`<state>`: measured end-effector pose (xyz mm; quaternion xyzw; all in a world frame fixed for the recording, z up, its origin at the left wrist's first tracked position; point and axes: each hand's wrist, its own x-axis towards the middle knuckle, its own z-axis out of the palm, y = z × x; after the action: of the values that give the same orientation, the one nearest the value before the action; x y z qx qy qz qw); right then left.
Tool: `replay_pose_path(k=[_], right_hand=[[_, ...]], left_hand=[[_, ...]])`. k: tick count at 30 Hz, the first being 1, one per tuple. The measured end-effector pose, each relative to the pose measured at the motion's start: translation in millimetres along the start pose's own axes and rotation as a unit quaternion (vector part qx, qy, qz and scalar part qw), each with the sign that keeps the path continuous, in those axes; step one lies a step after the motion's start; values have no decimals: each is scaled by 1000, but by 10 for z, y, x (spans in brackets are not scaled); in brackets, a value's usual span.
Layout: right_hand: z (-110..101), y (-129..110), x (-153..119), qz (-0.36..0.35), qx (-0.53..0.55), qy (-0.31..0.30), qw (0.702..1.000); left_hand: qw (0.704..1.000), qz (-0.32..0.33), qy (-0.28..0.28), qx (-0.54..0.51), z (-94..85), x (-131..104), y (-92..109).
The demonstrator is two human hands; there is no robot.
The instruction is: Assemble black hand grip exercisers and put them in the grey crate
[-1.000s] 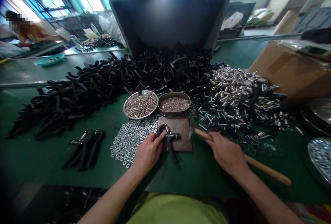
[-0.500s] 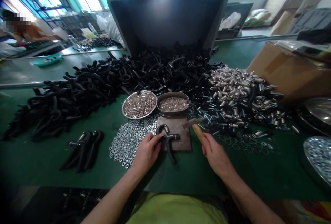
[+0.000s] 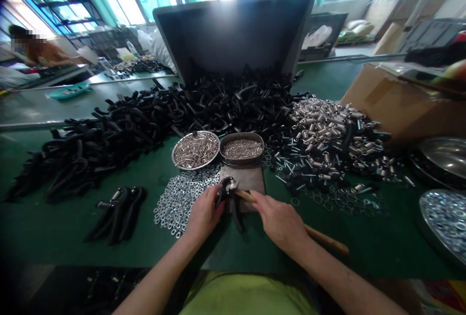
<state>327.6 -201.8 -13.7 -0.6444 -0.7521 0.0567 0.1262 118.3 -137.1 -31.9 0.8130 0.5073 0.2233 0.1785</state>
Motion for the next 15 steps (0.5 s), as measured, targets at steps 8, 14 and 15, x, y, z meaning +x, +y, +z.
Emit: replay_pose_path(k=[8, 14, 15], right_hand=[[56, 645, -609, 58, -180, 100, 977], [-198, 577, 73, 5, -55, 110, 992], [-251, 533, 293, -6, -25, 106, 994]], left_hand=[[903, -179, -41, -388, -33, 73, 103], [671, -343, -76, -653, 113, -78, 453], [668, -337, -90, -657, 94, -121, 499]])
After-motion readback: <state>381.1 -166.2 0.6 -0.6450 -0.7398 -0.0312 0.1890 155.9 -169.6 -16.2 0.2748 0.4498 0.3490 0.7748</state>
